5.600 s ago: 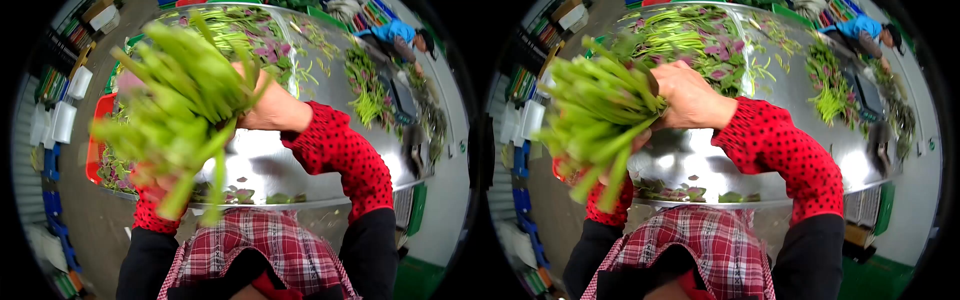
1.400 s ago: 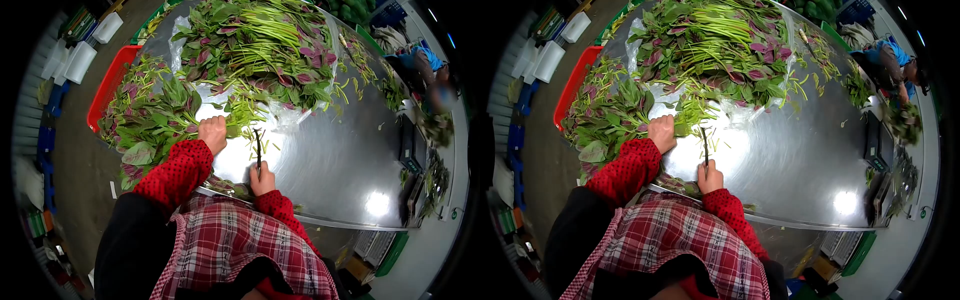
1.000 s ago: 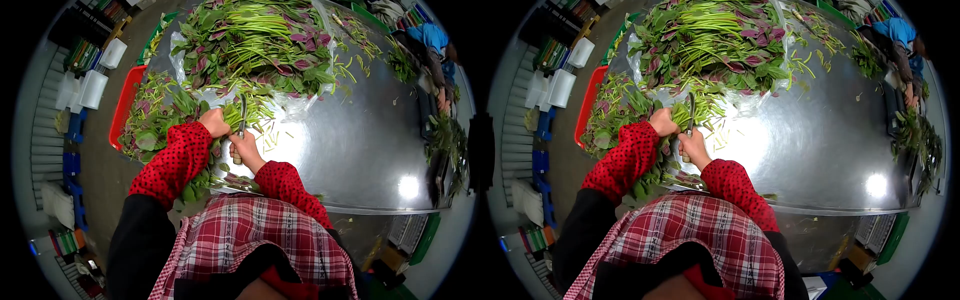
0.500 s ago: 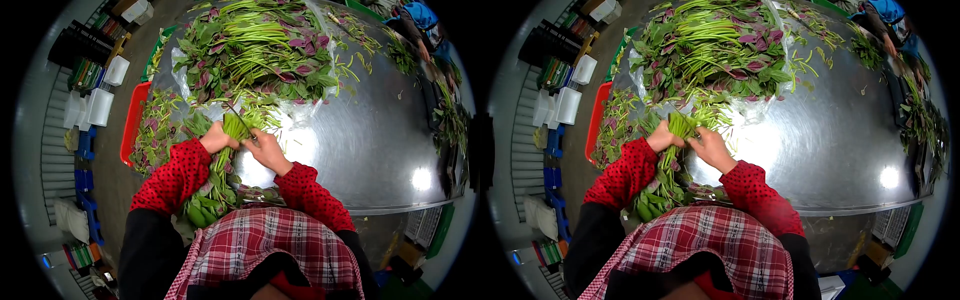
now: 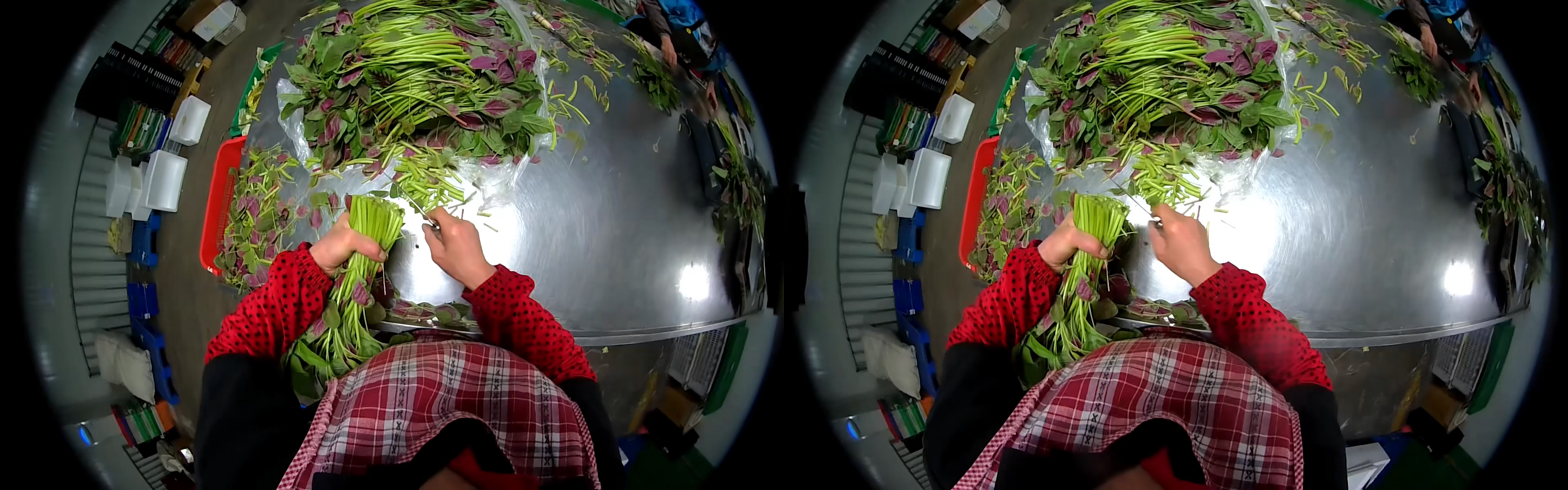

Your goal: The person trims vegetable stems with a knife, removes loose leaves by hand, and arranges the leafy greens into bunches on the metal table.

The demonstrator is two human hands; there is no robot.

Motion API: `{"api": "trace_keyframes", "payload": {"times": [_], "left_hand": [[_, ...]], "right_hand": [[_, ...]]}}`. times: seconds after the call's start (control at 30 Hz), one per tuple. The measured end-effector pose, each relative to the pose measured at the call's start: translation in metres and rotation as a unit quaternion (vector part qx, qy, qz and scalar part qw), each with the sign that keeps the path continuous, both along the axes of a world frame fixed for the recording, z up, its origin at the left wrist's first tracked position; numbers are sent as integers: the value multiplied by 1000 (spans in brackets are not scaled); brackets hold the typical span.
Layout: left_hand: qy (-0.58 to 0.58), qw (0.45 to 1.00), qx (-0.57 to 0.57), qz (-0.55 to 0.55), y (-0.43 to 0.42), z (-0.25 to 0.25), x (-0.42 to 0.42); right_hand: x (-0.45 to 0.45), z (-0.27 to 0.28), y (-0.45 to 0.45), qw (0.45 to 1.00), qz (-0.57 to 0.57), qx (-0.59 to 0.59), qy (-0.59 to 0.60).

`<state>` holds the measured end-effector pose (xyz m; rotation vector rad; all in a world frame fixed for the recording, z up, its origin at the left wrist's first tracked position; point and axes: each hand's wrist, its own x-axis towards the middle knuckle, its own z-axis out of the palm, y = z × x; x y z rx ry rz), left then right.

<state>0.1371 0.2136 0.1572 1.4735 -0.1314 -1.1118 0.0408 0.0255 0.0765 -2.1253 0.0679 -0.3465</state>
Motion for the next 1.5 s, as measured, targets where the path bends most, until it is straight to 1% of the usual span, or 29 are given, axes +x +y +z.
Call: {"api": "trace_keyframes", "payload": {"times": [0.03, 0.17, 0.23, 0.27, 0.3, 0.37, 0.4, 0.43, 0.47, 0.5, 0.53, 0.6, 0.67, 0.7, 0.73, 0.77, 0.8, 0.87, 0.9, 0.93, 0.97, 1.03, 1.1, 1.2, 1.23, 1.27, 1.33, 1.4, 1.5], "left_hand": [[0, 1000, 3, -6, 0, 3, -1], [-86, 995, 42, -6, 17, 7, 7], [-71, 995, 12, 64, 23, 48, 9], [-101, 989, 27, 102, 28, 60, 11], [-123, 987, -11, 105, 23, 81, 7], [-68, 961, -253, 89, 1, 83, 12], [-34, 943, -319, 84, -19, 80, 7], [-1, 920, -383, 77, -46, 75, 0], [62, 899, -429, 62, -74, 61, -4], [125, 871, -472, 44, -102, 37, -5], [191, 863, -468, -13, -124, 8, 0], [137, 932, -330, 60, -176, -49, 11], [35, 966, -229, 116, -173, -107, 52], [-25, 961, -211, 179, -151, -131, 84], [-98, 950, -183, 233, -121, -102, 95], [-51, 962, -135, 234, -79, -64, 105], [-148, 944, -171, 241, -16, -112, 166], [-302, 884, -67, 350, 49, -63, 170], [-403, 843, -25, 356, 73, -39, 169], [-442, 816, 18, 372, 81, -6, 151], [-479, 817, 53, 316, 120, 0, 162], [-542, 785, 49, 296, 127, 42, 132], [-502, 797, 56, 330, 156, 61, 116], [-390, 883, 36, 258, 161, 99, 78], [-272, 915, -114, 275, 151, 93, 72], [-221, 896, -272, 272, 100, 93, 44], [-98, 861, -474, 159, 56, 51, 36], [59, 855, -511, 68, -2, -28, 40], [136, 928, -323, 126, -102, -78, -27]], "right_hand": [[5, 20, 9, 997, -17, 63, -30], [7, -24, 7, 992, 44, 3, 116], [-15, -37, -21, 995, 12, 78, 61], [-29, -40, -45, 966, -14, 234, 108], [-48, -28, -70, 957, -94, 264, 82], [-87, -38, -128, 927, -239, 277, 86], [-107, -32, -157, 918, -320, 199, 122], [-123, -25, -180, 921, -372, -5, 116], [-140, -22, -201, 890, -393, -224, 62], [-154, -20, -213, 811, -396, -430, 7], [-163, -14, -211, 809, -400, -431, 9], [-186, -11, -203, 860, -396, -321, 22], [-213, -15, -182, 869, -321, -217, 308], [-218, -13, -162, 864, -266, -229, 360], [-228, -35, -144, 880, -213, -219, 363], [-211, -19, -110, 891, -175, -182, 377], [-191, -30, -85, 906, -148, -143, 369], [-130, -43, -29, 938, 92, 0, 333], [-96, -48, 4, 917, 195, 131, 323], [-73, -82, 58, 928, 280, 140, 200], [-51, -66, 85, 895, 367, 175, 182], [-37, -28, 84, 912, 359, 160, 122], [-34, -22, 62, 926, 303, 208, 89], [-61, -51, -35, 951, 93, 226, 191], [-73, -13, -59, 953, -36, 168, 250], [-87, -20, -85, 956, -88, 120, 253], [-116, -30, -127, 948, -124, 184, 228], [-135, -22, -145, 938, -170, 192, 231], [-181, -44, -164, 952, -131, 89, 261]]}}
